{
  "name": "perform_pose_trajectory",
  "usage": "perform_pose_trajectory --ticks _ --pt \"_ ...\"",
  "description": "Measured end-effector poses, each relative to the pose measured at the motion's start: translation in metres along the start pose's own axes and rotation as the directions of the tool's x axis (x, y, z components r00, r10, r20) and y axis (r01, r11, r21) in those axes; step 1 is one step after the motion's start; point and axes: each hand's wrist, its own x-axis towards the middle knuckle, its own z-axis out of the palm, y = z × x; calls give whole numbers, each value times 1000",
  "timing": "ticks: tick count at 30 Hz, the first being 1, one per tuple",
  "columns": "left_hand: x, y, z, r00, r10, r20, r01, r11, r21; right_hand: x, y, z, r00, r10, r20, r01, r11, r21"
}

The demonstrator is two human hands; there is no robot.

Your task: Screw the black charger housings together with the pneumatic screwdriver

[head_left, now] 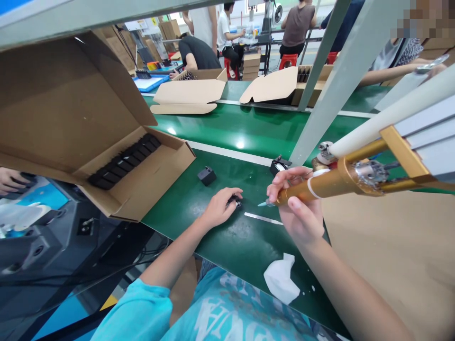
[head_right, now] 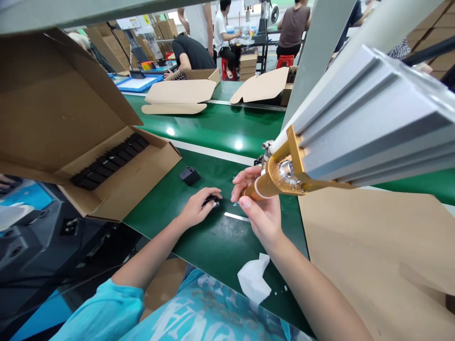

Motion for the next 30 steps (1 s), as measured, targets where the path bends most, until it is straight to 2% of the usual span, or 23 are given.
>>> perform_pose_trajectory --ticks 3,5,7,11,14,19,21,25,30 --pt "-5 7 -8 994 86 62 -98 969 227 1 0 -1 1000 9 -6 -9 1000 -1" --pt "-9 12 -11 994 76 73 -95 947 307 1 0 -1 1000 21 -16 -22 1000 -17" --pt "-13 14 -11 997 61 38 -70 934 350 2 0 -1 999 31 -22 -32 999 -31" --pt "-17 15 -3 992 65 -107 -32 957 288 2 -1 0 999 41 -18 -41 999 -10" --pt "-15 17 6 969 22 -247 32 976 216 1 -2 1 999 48 -9 -48 999 5" --pt "-15 20 21 939 -26 -343 79 987 141 2 -3 1 998 56 -8 -56 998 21" --pt "-18 22 26 941 -30 -338 113 967 229 2 -3 0 999 53 -8 -53 998 23" --pt "-24 32 31 962 -81 -262 199 863 464 2 -3 0 998 54 -14 -54 998 25" --pt "-24 38 31 957 -113 -267 238 833 500 2 -4 0 998 56 -17 -56 998 15"
